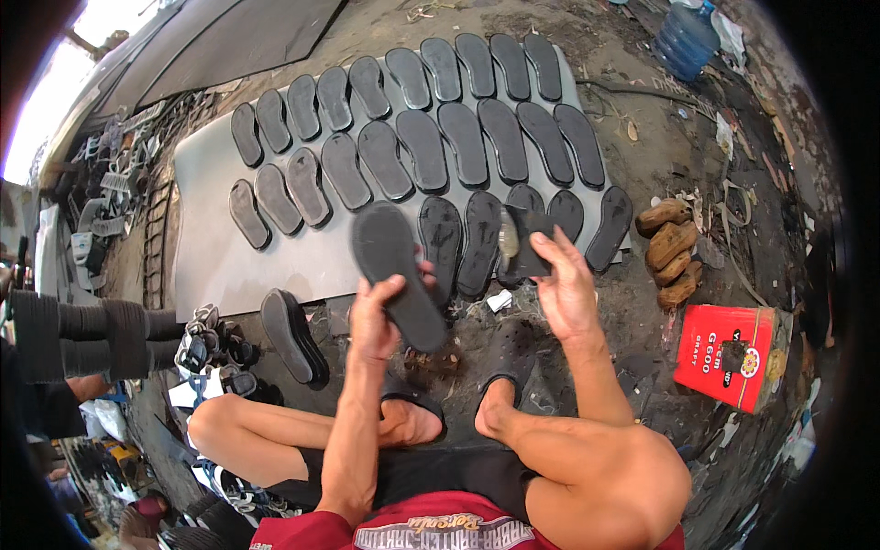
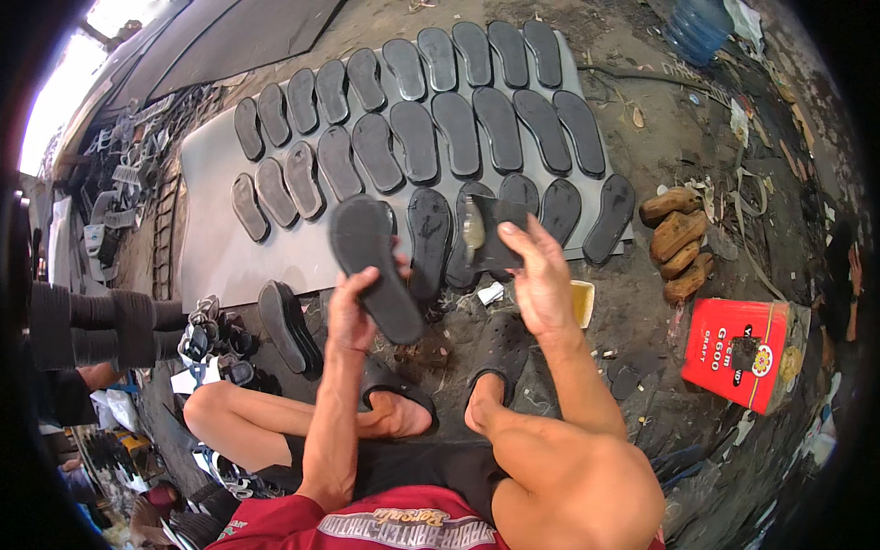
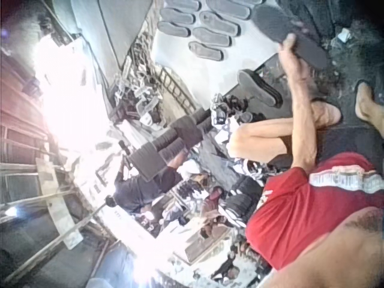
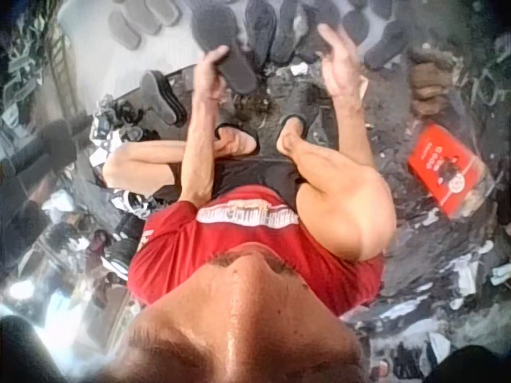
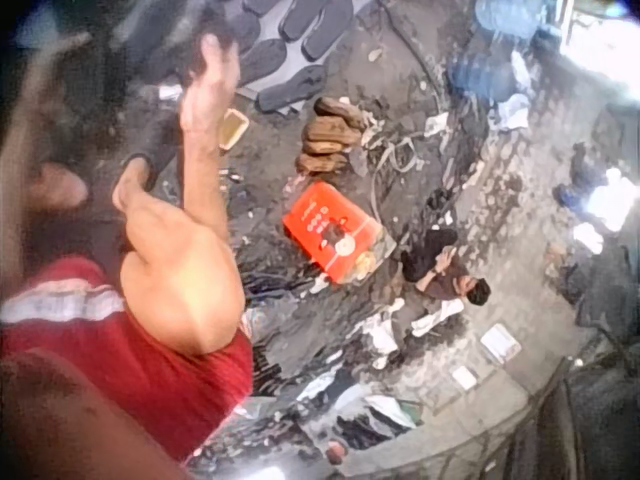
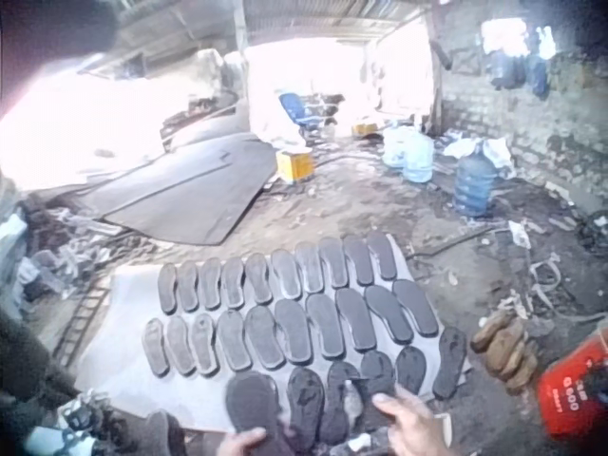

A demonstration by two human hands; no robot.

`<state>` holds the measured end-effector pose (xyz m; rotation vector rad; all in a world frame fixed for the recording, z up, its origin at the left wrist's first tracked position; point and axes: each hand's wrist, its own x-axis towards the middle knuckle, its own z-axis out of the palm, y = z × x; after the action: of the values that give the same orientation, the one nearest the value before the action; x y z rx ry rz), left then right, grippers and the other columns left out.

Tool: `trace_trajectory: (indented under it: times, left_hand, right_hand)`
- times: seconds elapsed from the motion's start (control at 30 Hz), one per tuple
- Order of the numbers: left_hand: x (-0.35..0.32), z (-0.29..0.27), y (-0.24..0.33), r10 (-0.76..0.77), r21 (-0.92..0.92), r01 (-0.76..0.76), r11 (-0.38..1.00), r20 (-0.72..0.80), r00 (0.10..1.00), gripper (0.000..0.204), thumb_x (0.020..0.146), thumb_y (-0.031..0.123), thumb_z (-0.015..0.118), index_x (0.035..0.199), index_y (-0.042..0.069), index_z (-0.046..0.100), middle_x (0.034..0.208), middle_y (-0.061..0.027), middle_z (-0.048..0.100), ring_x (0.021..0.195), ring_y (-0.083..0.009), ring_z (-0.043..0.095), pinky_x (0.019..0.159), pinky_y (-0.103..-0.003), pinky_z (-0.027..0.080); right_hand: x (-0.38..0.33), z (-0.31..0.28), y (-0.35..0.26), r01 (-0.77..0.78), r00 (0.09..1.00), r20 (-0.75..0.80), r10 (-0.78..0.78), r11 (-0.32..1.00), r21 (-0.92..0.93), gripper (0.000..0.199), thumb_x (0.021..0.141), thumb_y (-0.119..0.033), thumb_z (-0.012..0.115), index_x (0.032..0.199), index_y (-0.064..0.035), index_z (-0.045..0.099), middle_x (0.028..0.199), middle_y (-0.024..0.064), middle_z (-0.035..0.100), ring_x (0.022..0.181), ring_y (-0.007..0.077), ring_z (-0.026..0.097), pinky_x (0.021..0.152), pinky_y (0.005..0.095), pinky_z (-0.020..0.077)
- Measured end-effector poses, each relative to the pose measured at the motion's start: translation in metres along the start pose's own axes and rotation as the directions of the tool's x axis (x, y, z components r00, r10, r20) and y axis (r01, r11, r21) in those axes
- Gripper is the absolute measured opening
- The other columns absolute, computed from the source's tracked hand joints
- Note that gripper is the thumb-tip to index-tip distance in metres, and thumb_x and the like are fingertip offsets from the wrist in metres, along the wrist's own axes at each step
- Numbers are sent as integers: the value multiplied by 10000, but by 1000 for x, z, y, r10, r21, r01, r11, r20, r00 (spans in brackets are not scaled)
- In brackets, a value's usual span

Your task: The person sits on the ground and applies glue to the soles of black flip-flops using a small brush. They pick up each flip-flop, spread glue across the sole, and place it back on a sheet. The process is repeated for multiple flip-flops.

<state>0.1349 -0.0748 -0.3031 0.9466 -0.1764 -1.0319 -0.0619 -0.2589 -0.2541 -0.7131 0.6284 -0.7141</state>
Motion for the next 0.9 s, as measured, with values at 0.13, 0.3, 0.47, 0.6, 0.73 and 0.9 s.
trace_trajectory:
  times: [0.13,0.3,0.47,0.6,0.73,0.9]
  left_hand:
    - [-20,48,-33,-164,-151,180,972,115,980,703,1153,593,431,1479,-8,600,1226,-164,769,1030,-242,766,928,-369,629]
    - [-30,54,-43,-174,-27,175,984,49,984,768,1150,677,349,1430,29,653,1217,-121,777,1012,-178,751,881,-317,612]
    - [-33,51,-53,-34,113,40,993,-49,998,752,1162,650,351,1473,26,632,1260,-112,765,1078,-162,735,909,-320,596]
    - [-31,46,-47,-79,94,79,992,-4,997,710,1172,609,369,1481,25,628,1277,-115,758,1114,-168,725,954,-328,581]
    - [-28,35,-52,-50,182,40,983,49,998,679,1180,575,377,1503,23,606,1310,-109,744,1114,-166,725,960,-328,582]
    - [-27,38,-50,-70,201,66,977,16,997,666,1179,570,393,1530,35,581,1345,-96,730,1103,-149,730,937,-314,592]
  right_hand:
    - [5,24,6,85,994,83,-76,990,-113,283,1080,-142,694,1324,-1,708,1164,42,783,969,82,728,880,253,591]
    - [-3,36,16,257,951,45,-306,700,-667,253,1048,-162,737,1204,37,729,913,22,751,822,63,609,749,280,528]
    - [0,33,12,343,884,99,-456,490,-801,255,1036,-169,727,1176,44,722,877,129,764,736,154,638,732,354,559]
    - [8,28,8,378,862,146,-485,424,-823,310,1048,-211,733,1235,35,722,894,180,777,709,205,679,718,383,574]
    - [11,39,-5,364,885,160,-437,434,-824,321,1046,-207,735,1287,4,723,977,181,799,782,289,735,769,411,574]
    - [17,43,-13,657,731,531,-428,236,-716,271,1022,-149,734,1287,-97,754,1106,78,807,999,286,726,938,423,513]
